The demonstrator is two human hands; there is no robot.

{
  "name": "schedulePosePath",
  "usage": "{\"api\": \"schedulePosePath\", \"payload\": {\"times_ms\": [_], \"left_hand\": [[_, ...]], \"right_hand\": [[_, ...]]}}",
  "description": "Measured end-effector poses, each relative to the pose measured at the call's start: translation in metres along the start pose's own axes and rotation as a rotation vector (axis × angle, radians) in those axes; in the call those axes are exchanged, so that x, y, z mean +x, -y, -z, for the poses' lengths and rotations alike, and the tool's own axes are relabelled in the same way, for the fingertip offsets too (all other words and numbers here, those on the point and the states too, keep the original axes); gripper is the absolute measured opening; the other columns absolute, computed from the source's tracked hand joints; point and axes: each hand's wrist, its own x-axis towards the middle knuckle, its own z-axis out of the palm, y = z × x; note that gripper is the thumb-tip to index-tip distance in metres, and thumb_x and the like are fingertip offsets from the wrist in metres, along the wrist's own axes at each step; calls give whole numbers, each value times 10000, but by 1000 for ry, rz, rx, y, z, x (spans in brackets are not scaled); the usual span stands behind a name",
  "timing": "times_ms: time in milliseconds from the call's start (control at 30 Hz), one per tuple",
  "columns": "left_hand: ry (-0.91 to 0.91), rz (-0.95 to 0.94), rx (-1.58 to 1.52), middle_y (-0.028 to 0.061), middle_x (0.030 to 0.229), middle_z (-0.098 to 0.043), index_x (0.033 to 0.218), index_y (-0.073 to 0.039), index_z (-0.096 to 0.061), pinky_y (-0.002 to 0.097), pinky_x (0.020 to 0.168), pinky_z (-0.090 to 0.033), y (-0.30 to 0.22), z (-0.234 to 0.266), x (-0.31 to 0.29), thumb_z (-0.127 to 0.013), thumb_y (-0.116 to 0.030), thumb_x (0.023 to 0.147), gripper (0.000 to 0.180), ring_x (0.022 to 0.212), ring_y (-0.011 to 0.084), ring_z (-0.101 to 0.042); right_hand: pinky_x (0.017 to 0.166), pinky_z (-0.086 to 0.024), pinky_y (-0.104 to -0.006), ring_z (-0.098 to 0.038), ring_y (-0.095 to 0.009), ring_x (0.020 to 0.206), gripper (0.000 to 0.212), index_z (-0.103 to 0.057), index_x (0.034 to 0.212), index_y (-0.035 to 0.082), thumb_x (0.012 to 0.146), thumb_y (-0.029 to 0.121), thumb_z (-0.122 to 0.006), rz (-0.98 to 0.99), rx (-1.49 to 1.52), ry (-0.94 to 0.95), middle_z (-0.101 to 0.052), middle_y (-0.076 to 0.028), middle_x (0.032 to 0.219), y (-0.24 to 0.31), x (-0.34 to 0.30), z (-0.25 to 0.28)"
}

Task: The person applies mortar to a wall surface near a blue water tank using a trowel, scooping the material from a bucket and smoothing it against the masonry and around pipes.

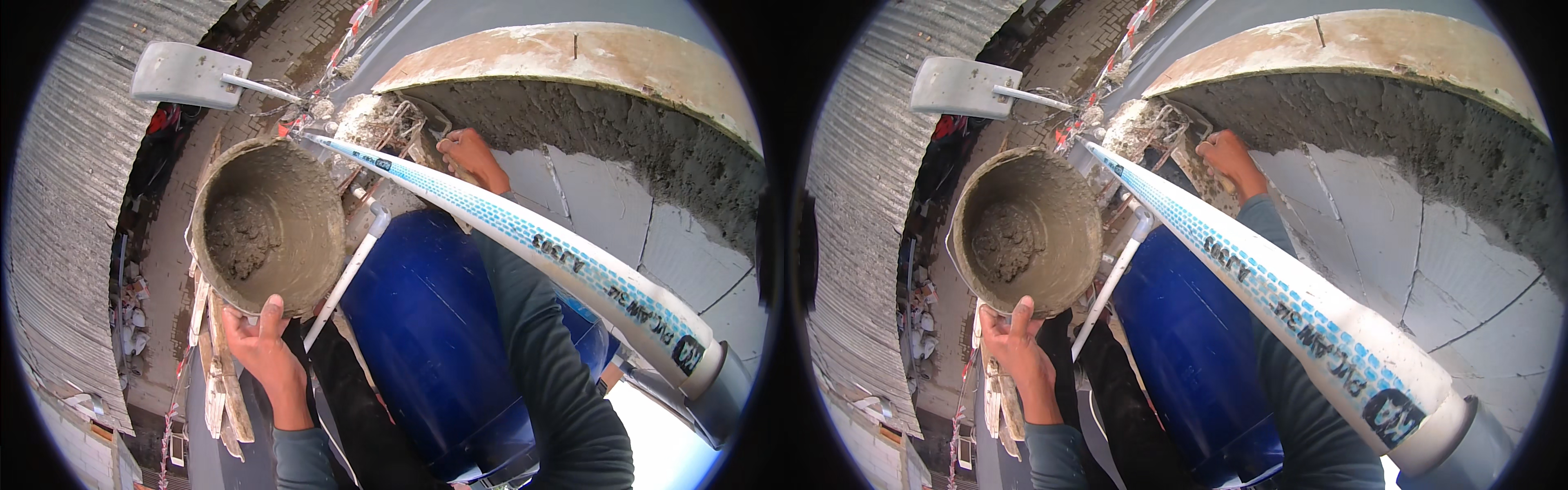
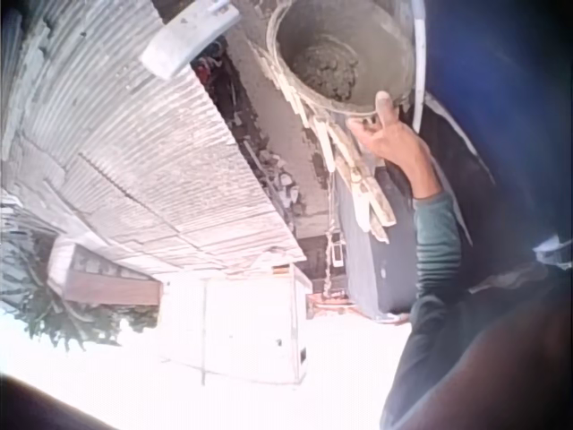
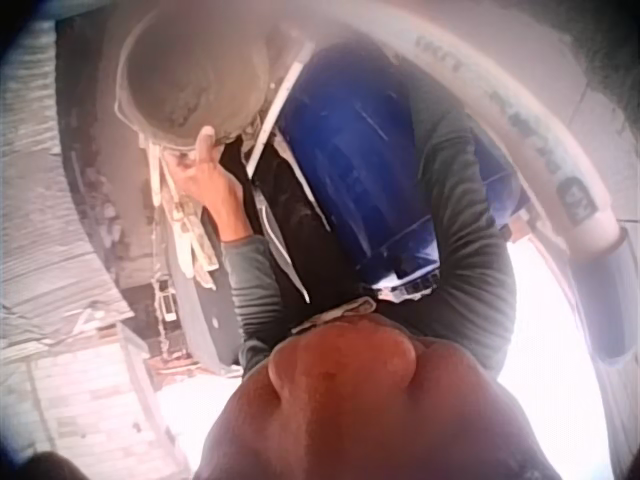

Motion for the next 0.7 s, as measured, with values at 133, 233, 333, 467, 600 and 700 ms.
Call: {"api": "schedulePosePath", "payload": {"times_ms": [133,233,333,467,600,700], "left_hand": [[18,0,-19,42,1090,-650,1163,-42,-581,264,725,-528,2,-7,-1,-731,-51,882,319,916,126,-643],[0,-3,-12,40,1090,-648,1149,-44,-580,263,731,-530,5,-2,1,-733,-51,881,309,919,125,-641],[-8,-3,-2,38,1083,-645,1129,-45,-577,264,732,-530,-1,-7,-2,-734,-55,884,291,920,122,-639],[-12,0,4,41,1075,-642,1104,-46,-569,265,733,-533,-3,-10,-3,-737,-60,887,275,920,122,-637],[-1,-16,-11,44,1073,-642,1100,-45,-564,261,734,-530,1,-5,-1,-738,-65,892,272,915,121,-636],[-8,-13,-4,44,1074,-642,1102,-44,-563,258,734,-525,-1,-9,-2,-735,-66,895,271,914,121,-636]], "right_hand": [[671,-540,-407,-709,-279,634,315,-711,837,-84,842,229,-677,43,-126,-77,-709,-183,751,-26,35,-14],[681,-543,-393,-714,-289,648,330,-720,879,-98,844,228,-681,72,-96,-179,-720,-213,803,-15,28,-38],[687,-545,-380,-712,-264,646,352,-728,953,-97,847,236,-694,65,18,-240,-730,-222,853,6,-14,-26],[663,-542,-381,-695,-217,623,353,-718,1000,-82,864,244,-703,44,160,-242,-727,-180,832,-19,-30,-6],[609,-517,-360,-659,-186,580,314,-708,970,-76,890,228,-694,85,151,-77,-701,-127,765,-2,-54,13],[584,-501,-340,-636,-168,567,299,-708,969,-72,905,220,-684,49,62,26,-691,-109,752,1,-37,21]]}}
